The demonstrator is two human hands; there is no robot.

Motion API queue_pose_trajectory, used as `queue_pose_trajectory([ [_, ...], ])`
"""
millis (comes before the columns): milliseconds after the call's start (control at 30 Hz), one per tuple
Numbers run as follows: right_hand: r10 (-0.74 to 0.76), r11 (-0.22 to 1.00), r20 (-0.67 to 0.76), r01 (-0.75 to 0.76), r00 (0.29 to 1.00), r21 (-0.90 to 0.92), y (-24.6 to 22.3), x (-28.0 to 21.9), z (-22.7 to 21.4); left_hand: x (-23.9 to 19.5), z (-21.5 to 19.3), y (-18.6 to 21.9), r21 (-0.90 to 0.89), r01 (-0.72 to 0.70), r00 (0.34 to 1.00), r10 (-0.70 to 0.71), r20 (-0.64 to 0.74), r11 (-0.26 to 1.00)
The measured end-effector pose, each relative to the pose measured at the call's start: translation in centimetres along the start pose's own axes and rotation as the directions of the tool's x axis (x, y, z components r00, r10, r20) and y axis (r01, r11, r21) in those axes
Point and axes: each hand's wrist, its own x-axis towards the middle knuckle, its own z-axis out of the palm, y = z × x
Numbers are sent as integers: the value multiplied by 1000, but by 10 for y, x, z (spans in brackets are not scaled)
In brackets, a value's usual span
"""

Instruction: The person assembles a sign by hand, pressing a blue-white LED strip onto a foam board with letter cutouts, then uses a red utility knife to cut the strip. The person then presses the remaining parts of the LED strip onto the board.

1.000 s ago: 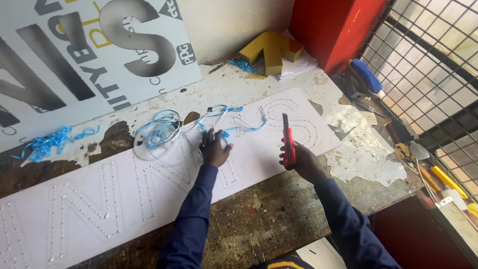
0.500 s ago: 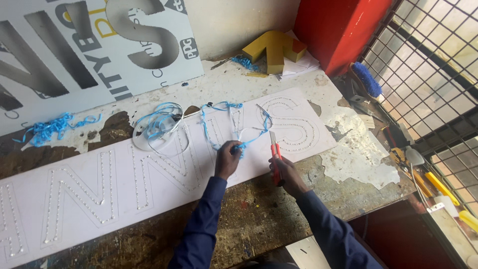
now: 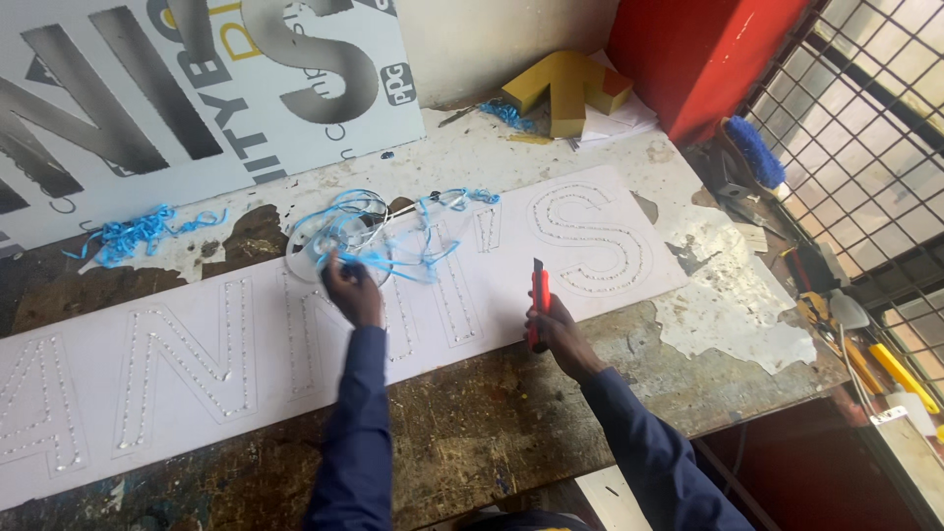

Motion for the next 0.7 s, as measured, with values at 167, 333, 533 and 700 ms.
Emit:
queue_pose_trajectory([
  [167,-111,934,64,126,992,-333,30,72,39,106,-45,-3,271,-91,996,88,26,958],
  [333,-189,575,173,252,967,-778,55,104,100,133,0,-6,263,-110,977,55,208,959],
  [533,-353,416,367,496,861,-763,56,97,116,118,24,31,236,-433,850,307,427,870],
  [700,-364,584,13,239,931,-776,54,148,66,45,87,81,-365,-155,496,392,775,918],
])
